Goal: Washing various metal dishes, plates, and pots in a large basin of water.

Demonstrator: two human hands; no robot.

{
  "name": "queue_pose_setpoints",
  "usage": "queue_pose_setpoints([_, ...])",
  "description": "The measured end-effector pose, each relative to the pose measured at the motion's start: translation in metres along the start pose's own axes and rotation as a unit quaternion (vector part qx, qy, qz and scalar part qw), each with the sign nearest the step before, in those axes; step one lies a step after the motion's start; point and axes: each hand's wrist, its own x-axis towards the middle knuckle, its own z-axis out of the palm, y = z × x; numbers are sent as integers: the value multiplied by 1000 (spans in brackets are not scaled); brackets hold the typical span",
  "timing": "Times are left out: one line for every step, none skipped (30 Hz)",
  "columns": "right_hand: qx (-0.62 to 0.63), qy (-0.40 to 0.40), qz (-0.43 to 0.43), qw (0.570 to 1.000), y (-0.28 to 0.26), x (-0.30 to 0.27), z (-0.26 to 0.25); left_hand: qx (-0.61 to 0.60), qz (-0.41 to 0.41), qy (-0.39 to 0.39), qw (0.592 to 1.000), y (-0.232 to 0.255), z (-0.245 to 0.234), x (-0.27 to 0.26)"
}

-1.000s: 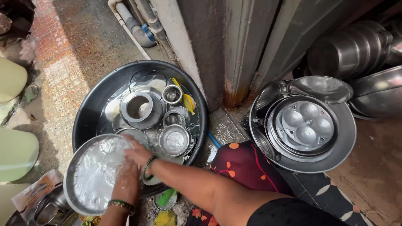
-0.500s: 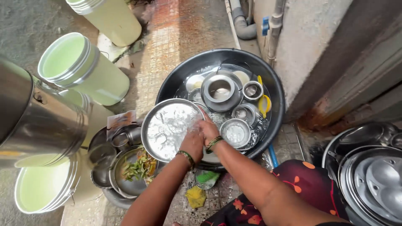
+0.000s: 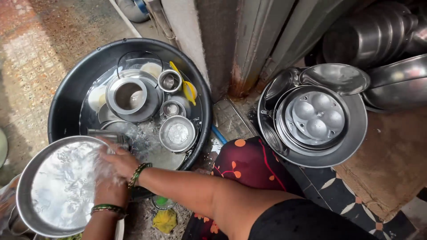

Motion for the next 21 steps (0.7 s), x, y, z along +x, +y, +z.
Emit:
queue_pose_setpoints([-17, -1, 2, 1000, -13, -4, 7, 0, 10, 23, 1000, -7, 12, 5])
queue_pose_setpoints([-33, -3, 4, 999, -25, -8, 15, 0, 19, 45, 999, -14, 24, 10])
queue_pose_setpoints([-32, -2, 6, 999, -41, -12, 10, -1, 19, 43, 999, -16, 33, 8])
queue_pose_setpoints([65, -82, 49, 993, -58, -16, 5, -10, 67, 129, 989, -18, 42, 7])
queue_pose_setpoints([158, -163, 91, 970, -76, -19, 1, -18, 113, 216, 970, -20, 50, 8])
queue_pose_setpoints([157, -164, 92, 970, -61, -18, 6, -19, 112, 217, 969, -9, 26, 5])
queue_pose_setpoints([98, -73, 79, 989, -44, -17, 13, -34, 36, 136, 989, 1, 2, 0])
queue_pose_setpoints([38, 19, 65, 997, -28, -16, 21, -48, -40, 53, 997, 11, -22, -5])
queue_pose_setpoints([39, 18, 63, 997, -36, -12, 14, -47, -40, 54, 997, 11, -15, -4])
queue_pose_setpoints([-14, 17, 81, 997, -43, -8, 7, -34, 3, 88, 996, 11, -8, -3])
queue_pose_setpoints([-64, 18, 101, 993, -47, -7, 0, -22, 45, 117, 992, 11, 2, -5])
queue_pose_setpoints([-61, 19, 102, 993, -41, -7, -6, -21, 46, 114, 992, 9, 3, -4])
queue_pose_setpoints([52, -69, 98, 991, -40, -3, -13, -30, 41, 122, 991, 6, 1, 1])
queue_pose_setpoints([164, -157, 92, 970, -38, 0, -20, -39, 36, 129, 990, 4, -2, 6])
queue_pose_setpoints([165, -159, 94, 969, -21, 2, -13, -39, 33, 128, 990, -1, 2, 4])
queue_pose_setpoints([117, -120, -4, 986, -3, 4, -6, -74, -21, 102, 992, -5, 6, 3])
queue_pose_setpoints([66, -77, -104, 989, 11, 9, -2, -108, -71, 79, 989, -9, 9, 6])
queue_pose_setpoints([66, -77, -107, 989, -17, 7, -3, -107, -70, 80, 989, -7, 14, 10])
queue_pose_setpoints([90, -127, -18, 988, -41, 0, -3, -83, 4, 153, 985, -5, 22, 9])
queue_pose_setpoints([113, -176, 71, 975, -64, -6, -4, -59, 79, 224, 970, -3, 30, 8])
queue_pose_setpoints([113, -176, 70, 975, -60, -10, 1, -59, 80, 224, 969, 8, 3, 6])
